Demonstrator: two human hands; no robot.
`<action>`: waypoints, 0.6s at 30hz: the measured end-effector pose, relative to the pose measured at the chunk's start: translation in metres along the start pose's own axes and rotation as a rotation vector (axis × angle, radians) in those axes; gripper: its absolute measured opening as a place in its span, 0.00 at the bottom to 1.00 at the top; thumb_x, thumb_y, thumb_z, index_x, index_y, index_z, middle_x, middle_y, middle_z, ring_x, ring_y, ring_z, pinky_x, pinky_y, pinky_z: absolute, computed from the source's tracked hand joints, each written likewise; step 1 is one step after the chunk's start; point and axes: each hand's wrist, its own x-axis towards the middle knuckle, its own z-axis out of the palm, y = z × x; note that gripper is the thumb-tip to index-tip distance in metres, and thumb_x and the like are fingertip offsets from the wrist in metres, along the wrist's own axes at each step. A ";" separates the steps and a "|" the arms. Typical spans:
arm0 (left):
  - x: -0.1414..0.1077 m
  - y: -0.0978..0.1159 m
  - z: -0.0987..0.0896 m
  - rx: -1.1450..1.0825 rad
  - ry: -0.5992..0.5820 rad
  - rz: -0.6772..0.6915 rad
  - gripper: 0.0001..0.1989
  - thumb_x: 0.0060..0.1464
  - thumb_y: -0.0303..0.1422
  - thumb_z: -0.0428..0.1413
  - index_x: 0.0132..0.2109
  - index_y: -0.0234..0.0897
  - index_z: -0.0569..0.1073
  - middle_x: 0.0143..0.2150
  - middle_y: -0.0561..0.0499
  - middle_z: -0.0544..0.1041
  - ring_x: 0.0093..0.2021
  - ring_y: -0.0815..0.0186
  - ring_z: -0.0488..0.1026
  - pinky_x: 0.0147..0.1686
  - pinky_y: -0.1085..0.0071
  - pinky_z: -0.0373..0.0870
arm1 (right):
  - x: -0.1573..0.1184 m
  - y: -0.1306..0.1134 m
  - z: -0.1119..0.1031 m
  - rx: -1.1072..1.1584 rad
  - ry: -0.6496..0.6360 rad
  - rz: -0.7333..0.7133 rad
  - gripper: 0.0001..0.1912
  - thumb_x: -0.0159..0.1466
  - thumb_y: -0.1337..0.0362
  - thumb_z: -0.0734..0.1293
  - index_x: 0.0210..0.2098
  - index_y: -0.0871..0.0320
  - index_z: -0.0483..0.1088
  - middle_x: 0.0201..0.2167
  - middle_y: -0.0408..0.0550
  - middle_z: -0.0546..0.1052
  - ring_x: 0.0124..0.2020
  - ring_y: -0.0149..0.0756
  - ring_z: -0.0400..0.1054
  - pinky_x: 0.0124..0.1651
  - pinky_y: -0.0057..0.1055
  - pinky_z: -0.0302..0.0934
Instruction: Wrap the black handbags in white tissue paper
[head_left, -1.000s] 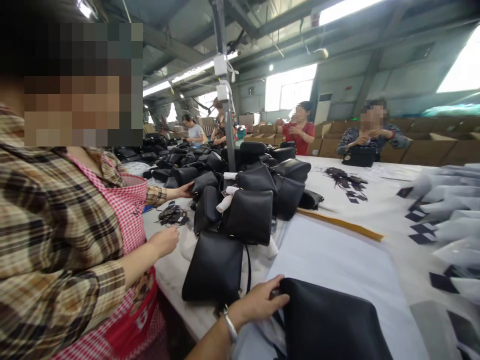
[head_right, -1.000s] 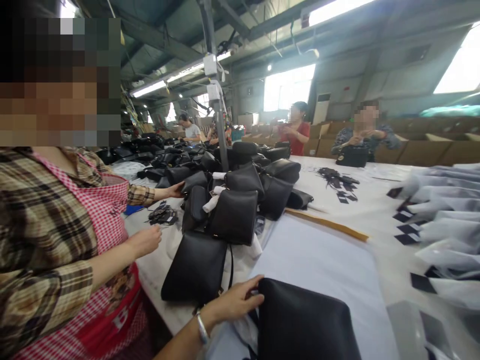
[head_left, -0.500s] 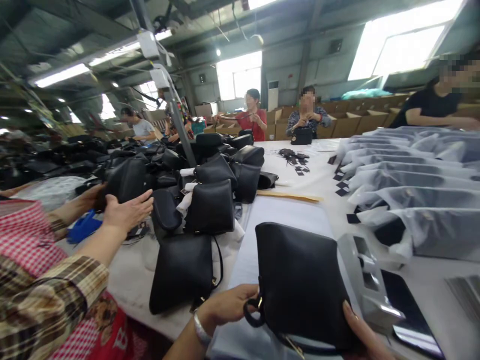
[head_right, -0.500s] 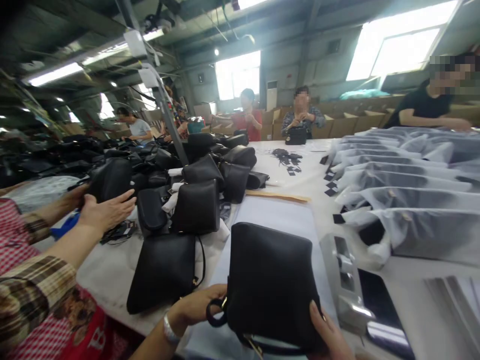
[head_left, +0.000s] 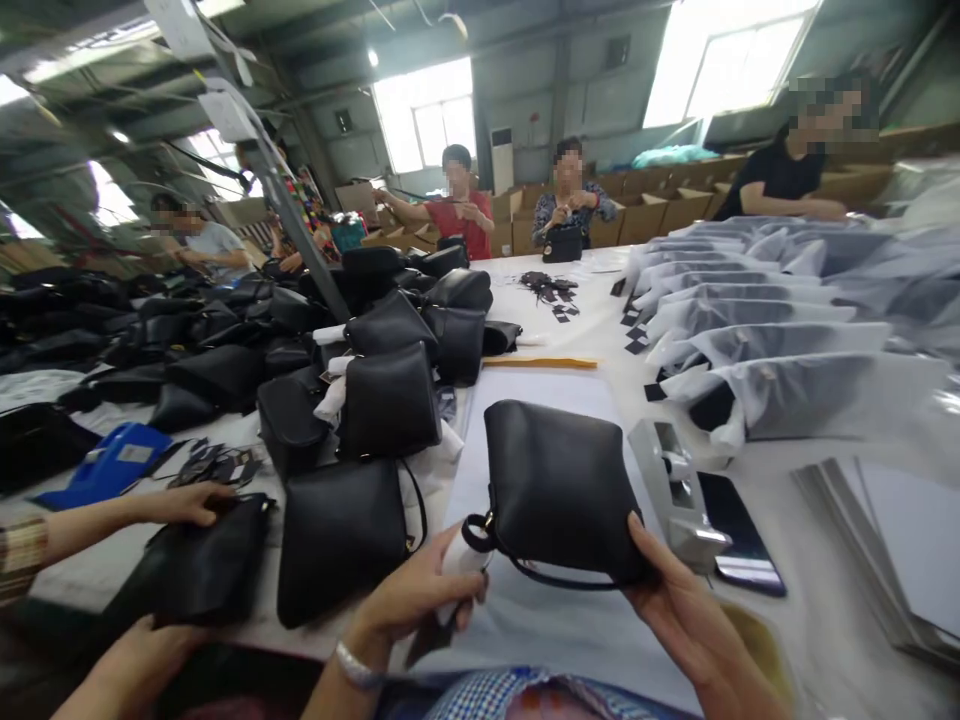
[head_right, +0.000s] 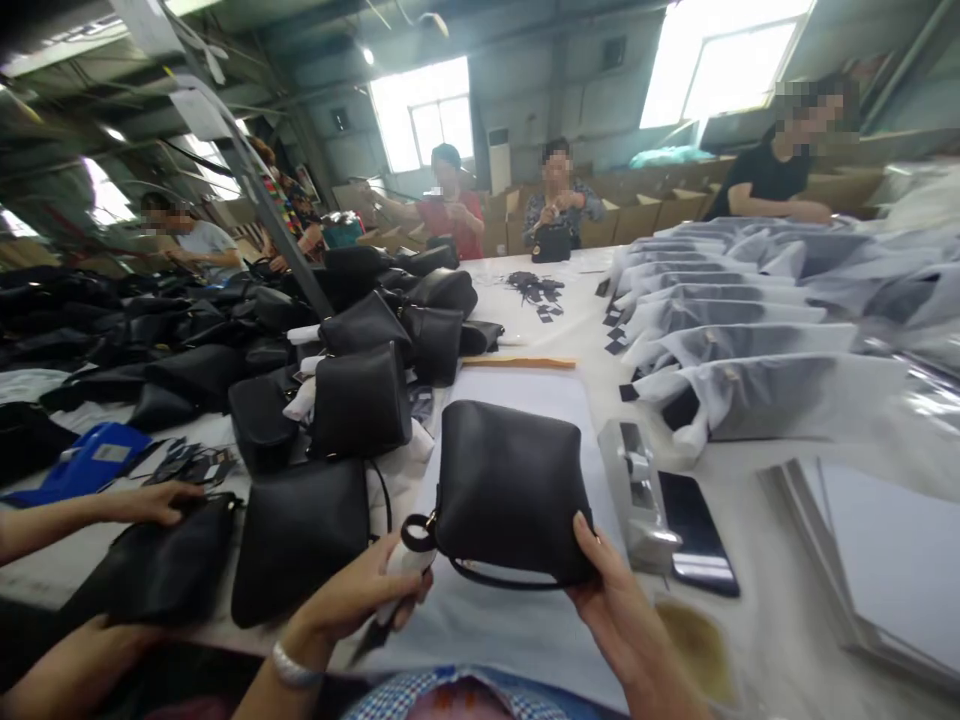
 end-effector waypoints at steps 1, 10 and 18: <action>-0.003 0.009 -0.008 0.130 0.084 -0.007 0.35 0.50 0.45 0.64 0.62 0.40 0.65 0.34 0.51 0.79 0.23 0.71 0.71 0.23 0.75 0.68 | 0.002 -0.001 -0.002 -0.031 -0.017 -0.020 0.28 0.54 0.59 0.77 0.54 0.53 0.72 0.52 0.46 0.78 0.56 0.43 0.70 0.52 0.33 0.72; 0.040 0.032 -0.056 1.025 0.389 0.266 0.21 0.56 0.39 0.57 0.56 0.52 0.74 0.58 0.53 0.76 0.56 0.57 0.73 0.57 0.64 0.67 | 0.028 0.011 0.002 -0.118 -0.091 -0.132 0.44 0.54 0.57 0.77 0.66 0.41 0.56 0.59 0.44 0.73 0.53 0.43 0.72 0.50 0.38 0.71; 0.059 -0.022 -0.073 1.116 0.413 0.232 0.22 0.57 0.33 0.54 0.59 0.50 0.72 0.58 0.52 0.76 0.56 0.60 0.74 0.57 0.63 0.69 | 0.058 0.029 -0.011 -0.159 -0.135 -0.090 0.49 0.54 0.51 0.76 0.68 0.40 0.50 0.67 0.48 0.62 0.61 0.47 0.65 0.53 0.41 0.68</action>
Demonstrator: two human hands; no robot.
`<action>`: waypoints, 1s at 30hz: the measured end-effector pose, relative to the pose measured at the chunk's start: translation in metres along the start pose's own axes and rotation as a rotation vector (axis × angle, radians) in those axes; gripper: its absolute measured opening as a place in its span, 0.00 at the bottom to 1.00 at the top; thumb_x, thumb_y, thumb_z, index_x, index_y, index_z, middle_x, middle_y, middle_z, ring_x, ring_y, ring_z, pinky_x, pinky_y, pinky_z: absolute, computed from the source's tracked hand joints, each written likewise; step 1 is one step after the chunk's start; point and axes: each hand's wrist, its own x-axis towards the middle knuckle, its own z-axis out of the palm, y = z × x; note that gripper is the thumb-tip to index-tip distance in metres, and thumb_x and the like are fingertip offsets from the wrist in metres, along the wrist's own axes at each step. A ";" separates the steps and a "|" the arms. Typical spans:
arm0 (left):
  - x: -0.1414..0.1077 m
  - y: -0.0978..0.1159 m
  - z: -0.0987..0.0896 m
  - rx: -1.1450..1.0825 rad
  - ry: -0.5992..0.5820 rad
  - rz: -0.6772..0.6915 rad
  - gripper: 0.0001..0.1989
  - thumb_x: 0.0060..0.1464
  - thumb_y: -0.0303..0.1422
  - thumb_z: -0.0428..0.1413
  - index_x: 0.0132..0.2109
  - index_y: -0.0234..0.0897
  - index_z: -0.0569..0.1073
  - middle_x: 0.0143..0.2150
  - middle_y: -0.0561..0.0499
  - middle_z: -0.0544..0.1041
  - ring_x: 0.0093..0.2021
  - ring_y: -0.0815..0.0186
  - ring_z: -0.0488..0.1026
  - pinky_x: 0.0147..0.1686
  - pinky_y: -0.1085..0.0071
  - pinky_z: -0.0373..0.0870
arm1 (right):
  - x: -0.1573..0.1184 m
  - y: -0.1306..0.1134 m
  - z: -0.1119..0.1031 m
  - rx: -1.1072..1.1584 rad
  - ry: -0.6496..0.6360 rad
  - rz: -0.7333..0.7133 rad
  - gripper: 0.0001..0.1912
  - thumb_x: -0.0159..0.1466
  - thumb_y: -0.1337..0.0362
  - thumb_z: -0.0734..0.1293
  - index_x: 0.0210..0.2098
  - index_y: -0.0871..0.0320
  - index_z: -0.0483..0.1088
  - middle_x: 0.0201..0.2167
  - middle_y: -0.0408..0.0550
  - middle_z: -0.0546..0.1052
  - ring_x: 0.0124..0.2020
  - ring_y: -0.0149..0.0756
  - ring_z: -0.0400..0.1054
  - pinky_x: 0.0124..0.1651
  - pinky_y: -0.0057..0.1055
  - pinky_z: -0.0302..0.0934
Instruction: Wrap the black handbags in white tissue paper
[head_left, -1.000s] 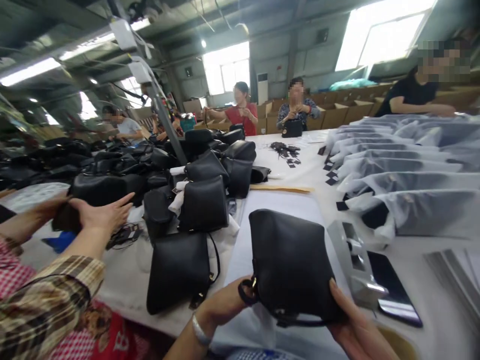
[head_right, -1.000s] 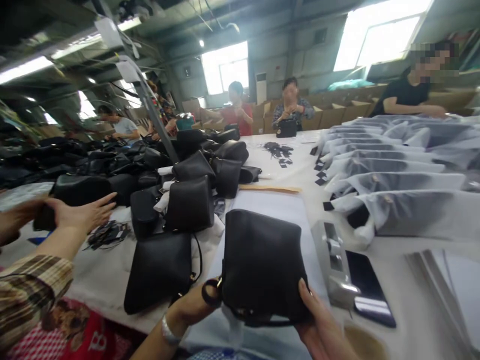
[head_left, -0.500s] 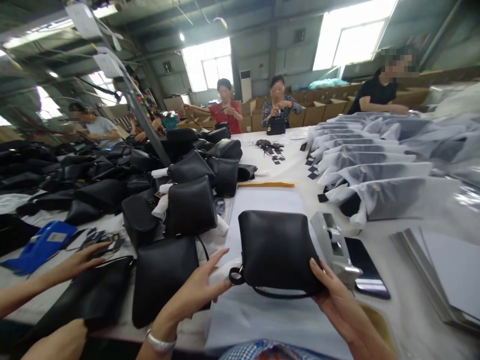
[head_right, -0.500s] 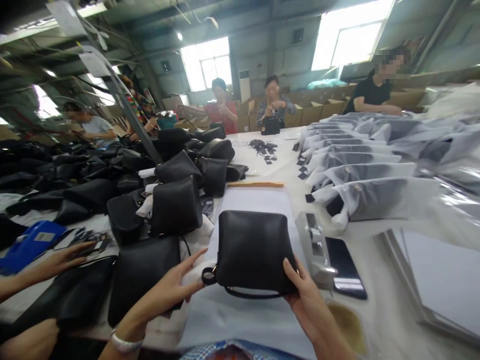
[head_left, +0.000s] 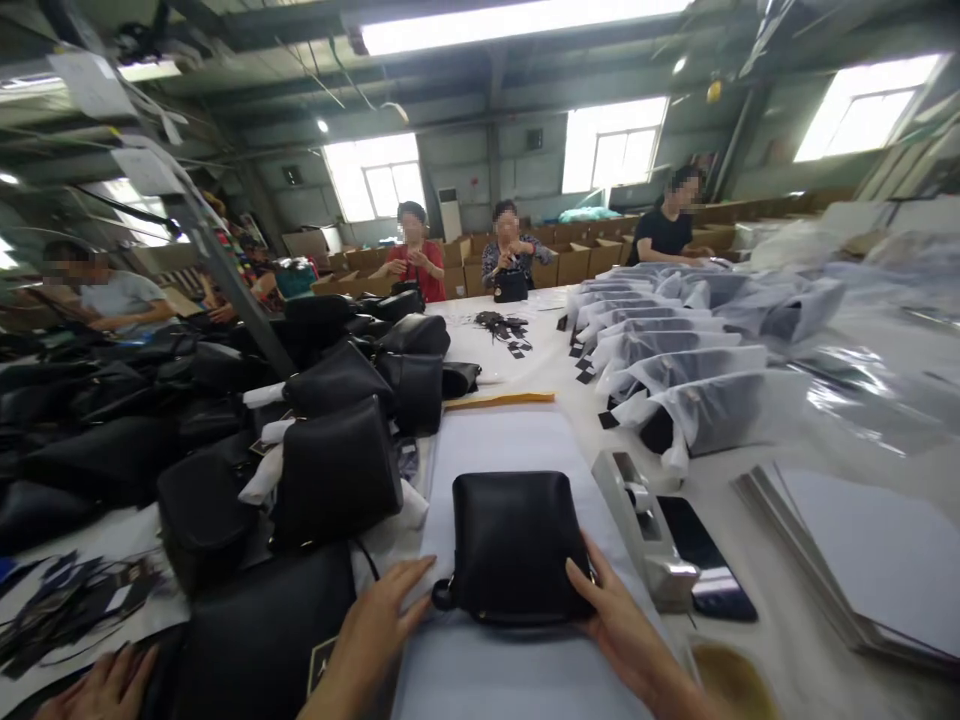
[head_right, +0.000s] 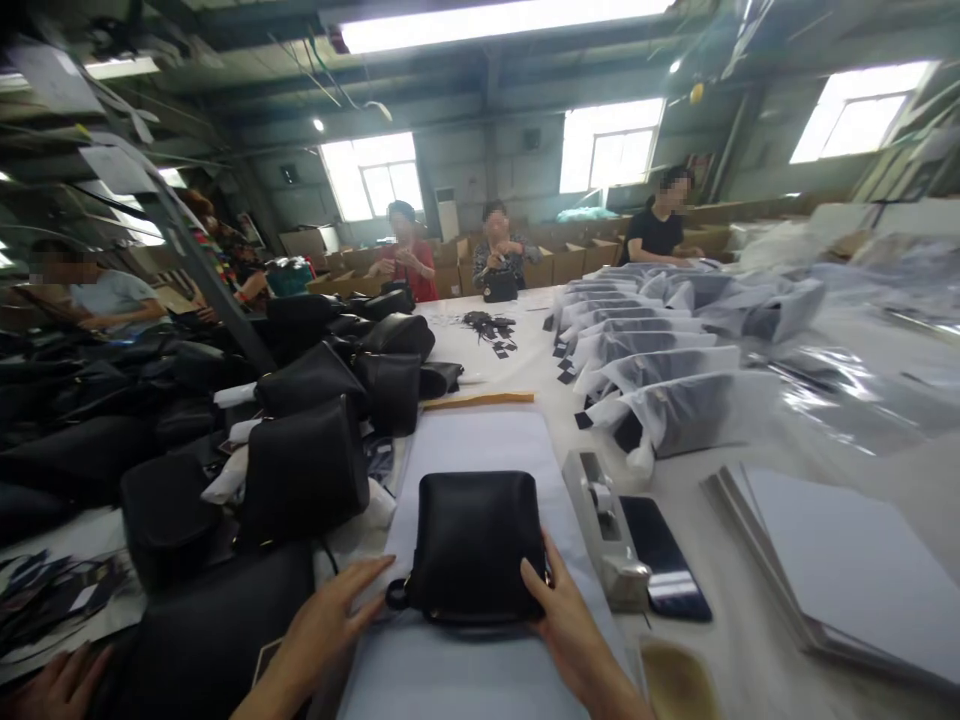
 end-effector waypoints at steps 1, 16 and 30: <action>-0.002 -0.004 0.004 -0.001 -0.003 -0.007 0.23 0.57 0.33 0.54 0.59 0.51 0.72 0.58 0.52 0.76 0.56 0.60 0.74 0.57 0.63 0.70 | 0.000 0.003 -0.001 -0.004 -0.001 -0.002 0.49 0.54 0.51 0.76 0.69 0.40 0.49 0.67 0.48 0.61 0.61 0.47 0.64 0.54 0.41 0.67; 0.018 0.048 0.007 0.055 0.188 0.238 0.24 0.66 0.41 0.44 0.64 0.37 0.65 0.64 0.42 0.69 0.65 0.59 0.64 0.63 0.56 0.62 | -0.012 0.004 -0.020 -0.763 0.222 -0.425 0.40 0.60 0.49 0.68 0.67 0.53 0.56 0.61 0.57 0.69 0.54 0.48 0.71 0.55 0.44 0.67; 0.031 0.087 0.063 0.404 0.119 0.389 0.34 0.61 0.46 0.53 0.70 0.45 0.54 0.74 0.40 0.43 0.73 0.44 0.40 0.63 0.39 0.53 | -0.107 0.023 -0.141 -1.974 0.669 -0.604 0.25 0.69 0.49 0.58 0.58 0.54 0.71 0.70 0.55 0.54 0.72 0.57 0.40 0.66 0.60 0.47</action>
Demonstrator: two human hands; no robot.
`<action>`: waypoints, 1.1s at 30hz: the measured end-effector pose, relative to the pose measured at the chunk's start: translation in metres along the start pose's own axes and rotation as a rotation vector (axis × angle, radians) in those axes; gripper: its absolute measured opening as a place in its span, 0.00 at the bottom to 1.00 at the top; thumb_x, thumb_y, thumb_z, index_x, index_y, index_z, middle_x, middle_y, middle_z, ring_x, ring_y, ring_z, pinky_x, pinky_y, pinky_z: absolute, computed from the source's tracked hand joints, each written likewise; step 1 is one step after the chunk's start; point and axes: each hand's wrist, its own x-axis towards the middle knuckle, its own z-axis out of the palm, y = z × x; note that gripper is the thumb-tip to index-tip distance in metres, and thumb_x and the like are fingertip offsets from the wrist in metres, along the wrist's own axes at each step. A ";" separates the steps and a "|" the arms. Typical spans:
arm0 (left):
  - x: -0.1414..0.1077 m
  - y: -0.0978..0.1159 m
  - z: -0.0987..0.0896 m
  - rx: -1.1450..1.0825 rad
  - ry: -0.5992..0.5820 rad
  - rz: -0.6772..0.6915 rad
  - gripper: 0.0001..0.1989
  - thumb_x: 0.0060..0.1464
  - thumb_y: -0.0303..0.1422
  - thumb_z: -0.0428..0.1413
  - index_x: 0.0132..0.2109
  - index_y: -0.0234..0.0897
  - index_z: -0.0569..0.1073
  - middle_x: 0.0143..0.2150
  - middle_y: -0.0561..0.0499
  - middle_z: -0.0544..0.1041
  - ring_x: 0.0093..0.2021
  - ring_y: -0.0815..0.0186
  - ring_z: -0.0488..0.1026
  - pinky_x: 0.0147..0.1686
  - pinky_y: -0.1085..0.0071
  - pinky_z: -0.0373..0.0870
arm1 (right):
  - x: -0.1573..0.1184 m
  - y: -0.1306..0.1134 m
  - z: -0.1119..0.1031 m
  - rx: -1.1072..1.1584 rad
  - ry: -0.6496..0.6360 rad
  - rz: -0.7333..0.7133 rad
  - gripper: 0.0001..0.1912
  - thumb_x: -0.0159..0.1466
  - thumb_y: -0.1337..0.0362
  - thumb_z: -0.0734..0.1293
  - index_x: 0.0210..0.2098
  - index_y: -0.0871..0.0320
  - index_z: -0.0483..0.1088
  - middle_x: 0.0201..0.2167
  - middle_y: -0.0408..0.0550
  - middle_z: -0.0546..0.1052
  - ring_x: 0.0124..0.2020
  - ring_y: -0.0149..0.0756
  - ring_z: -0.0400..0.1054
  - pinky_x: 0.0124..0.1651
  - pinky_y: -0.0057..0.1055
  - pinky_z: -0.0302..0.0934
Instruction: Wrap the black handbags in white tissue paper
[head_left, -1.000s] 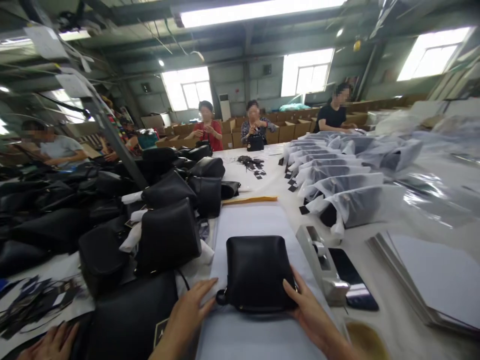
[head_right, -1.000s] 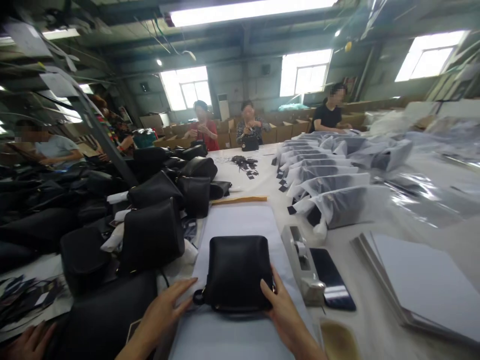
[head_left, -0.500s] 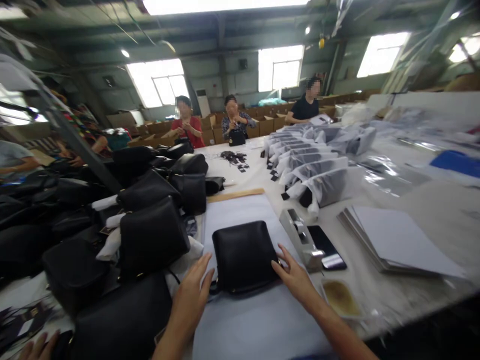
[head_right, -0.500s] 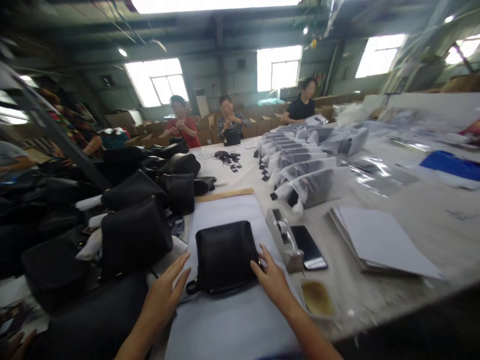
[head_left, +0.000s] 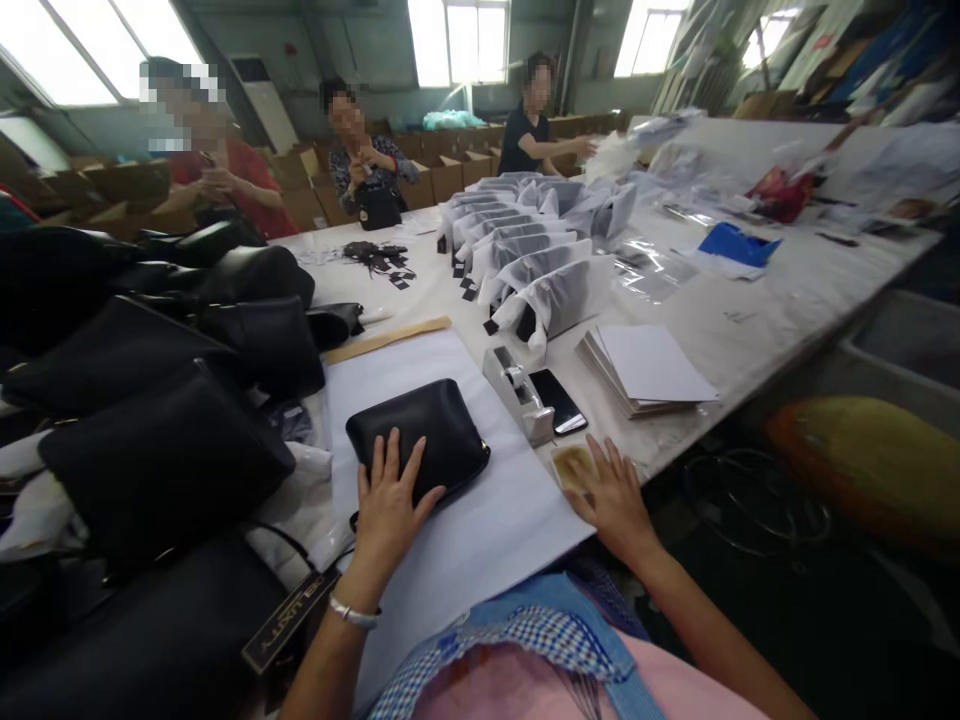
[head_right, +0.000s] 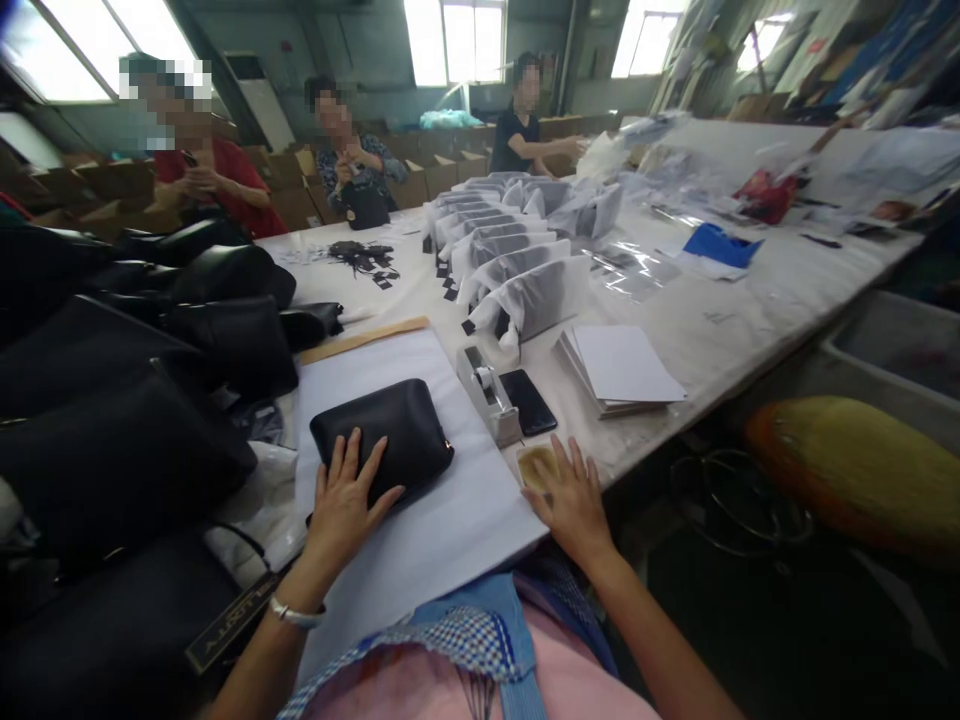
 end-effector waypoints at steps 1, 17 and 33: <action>-0.001 0.000 0.000 0.000 0.012 0.002 0.34 0.61 0.46 0.54 0.70 0.46 0.54 0.74 0.40 0.43 0.73 0.44 0.40 0.63 0.39 0.53 | 0.002 0.001 0.002 -0.022 -0.026 -0.027 0.24 0.69 0.49 0.58 0.56 0.53 0.72 0.70 0.54 0.55 0.72 0.57 0.40 0.65 0.61 0.48; -0.006 -0.003 0.014 0.021 0.115 0.014 0.46 0.51 0.37 0.63 0.71 0.49 0.49 0.74 0.40 0.44 0.71 0.41 0.47 0.58 0.38 0.62 | 0.250 -0.119 -0.057 0.673 0.096 -0.504 0.11 0.67 0.55 0.63 0.40 0.48 0.78 0.44 0.44 0.81 0.45 0.40 0.76 0.52 0.37 0.69; -0.003 -0.016 0.074 0.149 0.415 0.010 0.31 0.57 0.39 0.60 0.66 0.58 0.61 0.65 0.45 0.68 0.68 0.49 0.58 0.63 0.45 0.59 | 0.375 -0.200 0.091 0.188 -0.200 -0.547 0.16 0.70 0.59 0.60 0.47 0.57 0.76 0.65 0.55 0.65 0.69 0.50 0.49 0.68 0.51 0.41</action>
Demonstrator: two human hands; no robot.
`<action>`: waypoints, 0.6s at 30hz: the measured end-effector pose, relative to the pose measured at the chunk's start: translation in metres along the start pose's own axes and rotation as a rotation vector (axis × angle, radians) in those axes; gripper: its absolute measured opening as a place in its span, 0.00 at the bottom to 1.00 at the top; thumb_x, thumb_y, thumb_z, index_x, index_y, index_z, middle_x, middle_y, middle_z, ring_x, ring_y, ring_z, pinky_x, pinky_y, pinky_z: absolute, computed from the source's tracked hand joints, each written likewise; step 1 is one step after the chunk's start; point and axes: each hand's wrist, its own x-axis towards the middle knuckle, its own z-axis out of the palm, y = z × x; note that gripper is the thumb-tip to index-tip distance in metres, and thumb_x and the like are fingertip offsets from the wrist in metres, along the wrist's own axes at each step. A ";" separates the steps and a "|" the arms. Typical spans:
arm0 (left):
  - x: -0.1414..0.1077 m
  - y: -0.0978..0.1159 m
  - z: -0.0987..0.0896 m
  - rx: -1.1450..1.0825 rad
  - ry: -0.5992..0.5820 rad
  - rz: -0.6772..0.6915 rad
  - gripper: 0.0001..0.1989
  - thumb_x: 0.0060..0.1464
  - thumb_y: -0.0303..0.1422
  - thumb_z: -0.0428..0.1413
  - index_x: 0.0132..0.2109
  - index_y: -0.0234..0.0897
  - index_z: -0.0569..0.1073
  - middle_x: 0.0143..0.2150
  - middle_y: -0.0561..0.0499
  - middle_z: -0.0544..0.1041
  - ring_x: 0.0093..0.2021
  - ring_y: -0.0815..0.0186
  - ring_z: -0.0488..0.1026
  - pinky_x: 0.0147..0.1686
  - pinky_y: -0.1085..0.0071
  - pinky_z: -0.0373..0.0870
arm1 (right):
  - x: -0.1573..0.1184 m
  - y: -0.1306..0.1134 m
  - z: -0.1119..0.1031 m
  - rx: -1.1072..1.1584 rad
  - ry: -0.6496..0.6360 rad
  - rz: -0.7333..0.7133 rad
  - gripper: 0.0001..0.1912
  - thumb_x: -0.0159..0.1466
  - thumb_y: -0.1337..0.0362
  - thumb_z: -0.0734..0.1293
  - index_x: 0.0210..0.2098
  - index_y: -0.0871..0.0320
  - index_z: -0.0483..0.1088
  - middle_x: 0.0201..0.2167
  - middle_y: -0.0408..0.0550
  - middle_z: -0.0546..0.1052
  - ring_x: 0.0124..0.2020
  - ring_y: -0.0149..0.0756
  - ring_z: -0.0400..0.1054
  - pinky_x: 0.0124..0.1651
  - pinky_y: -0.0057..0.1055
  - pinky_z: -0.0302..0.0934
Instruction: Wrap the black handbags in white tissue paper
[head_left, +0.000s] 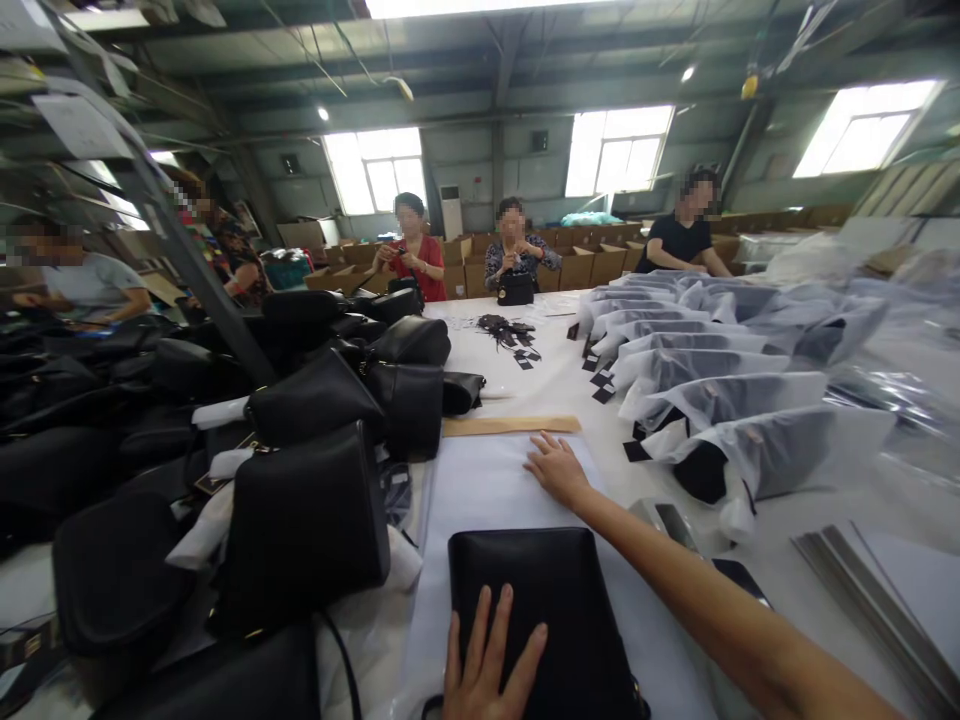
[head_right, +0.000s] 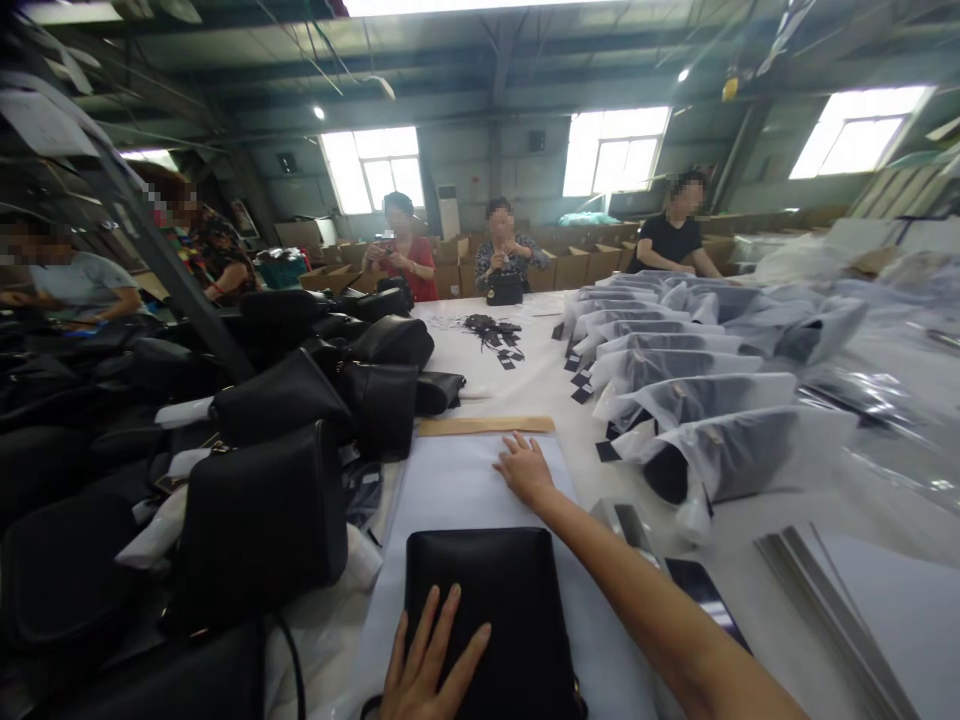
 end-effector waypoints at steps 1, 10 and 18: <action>0.000 0.000 0.000 0.003 0.004 0.004 0.31 0.57 0.38 0.60 0.66 0.58 0.61 0.65 0.44 0.68 0.68 0.49 0.58 0.63 0.45 0.59 | 0.000 0.001 0.000 -0.001 0.007 -0.010 0.15 0.70 0.60 0.59 0.43 0.56 0.78 0.63 0.52 0.68 0.69 0.48 0.51 0.68 0.48 0.41; 0.002 0.000 0.000 0.012 0.027 0.009 0.33 0.56 0.33 0.61 0.66 0.58 0.61 0.66 0.45 0.66 0.68 0.51 0.57 0.64 0.45 0.58 | 0.013 0.003 0.012 -0.015 0.106 0.141 0.24 0.68 0.56 0.61 0.59 0.61 0.67 0.67 0.63 0.60 0.68 0.54 0.51 0.64 0.55 0.45; 0.004 -0.001 0.003 0.034 0.080 0.023 0.33 0.55 0.31 0.62 0.65 0.58 0.62 0.66 0.47 0.65 0.67 0.52 0.58 0.64 0.47 0.59 | 0.012 0.000 0.016 0.054 0.142 0.086 0.13 0.67 0.63 0.61 0.45 0.55 0.76 0.58 0.52 0.73 0.63 0.45 0.60 0.63 0.43 0.51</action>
